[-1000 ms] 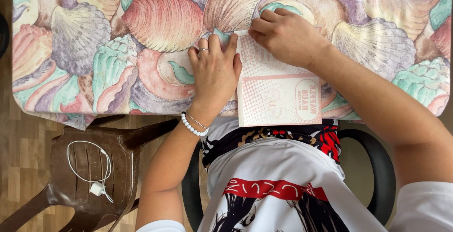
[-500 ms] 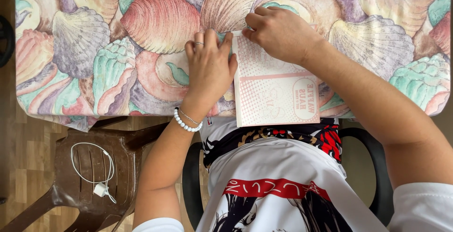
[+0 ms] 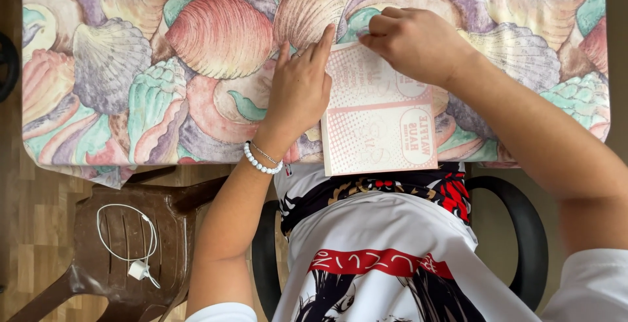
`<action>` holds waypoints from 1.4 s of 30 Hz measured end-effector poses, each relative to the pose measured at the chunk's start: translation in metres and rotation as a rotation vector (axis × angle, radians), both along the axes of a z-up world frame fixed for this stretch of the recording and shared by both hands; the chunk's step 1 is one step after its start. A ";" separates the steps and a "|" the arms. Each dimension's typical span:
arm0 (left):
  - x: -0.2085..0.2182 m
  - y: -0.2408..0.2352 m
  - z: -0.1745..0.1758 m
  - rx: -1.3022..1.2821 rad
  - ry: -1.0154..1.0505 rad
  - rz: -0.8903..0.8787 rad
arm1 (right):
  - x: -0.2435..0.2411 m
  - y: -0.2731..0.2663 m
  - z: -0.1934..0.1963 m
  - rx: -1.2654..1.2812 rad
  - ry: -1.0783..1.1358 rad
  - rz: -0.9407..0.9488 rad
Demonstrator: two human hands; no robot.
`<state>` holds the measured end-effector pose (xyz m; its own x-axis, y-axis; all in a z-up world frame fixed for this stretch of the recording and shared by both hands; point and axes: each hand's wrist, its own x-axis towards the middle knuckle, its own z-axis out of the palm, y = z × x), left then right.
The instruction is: The person folds multiple orange and white paper sheets labeled 'Waffle Haus' on a table. They fold each sheet in half, then fold the sides inward to create a compact rectangular packet, and place the finished packet on a growing stack.
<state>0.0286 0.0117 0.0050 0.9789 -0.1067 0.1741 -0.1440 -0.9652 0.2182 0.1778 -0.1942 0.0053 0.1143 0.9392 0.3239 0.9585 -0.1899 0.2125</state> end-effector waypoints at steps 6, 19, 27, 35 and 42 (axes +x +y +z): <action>0.001 0.002 0.003 0.073 -0.050 -0.031 | -0.004 -0.007 -0.009 -0.060 -0.109 -0.008; 0.001 -0.013 0.000 0.121 -0.132 -0.019 | -0.005 -0.001 -0.001 -0.134 -0.151 -0.021; 0.003 -0.017 -0.004 0.298 -0.172 0.000 | -0.007 0.013 0.017 -0.372 -0.137 -0.053; 0.016 -0.033 -0.002 0.290 -0.182 0.012 | 0.005 -0.027 0.017 -0.221 -0.066 -0.052; 0.020 -0.039 -0.003 0.654 -0.079 -0.004 | 0.003 -0.043 0.005 -0.207 -0.133 -0.075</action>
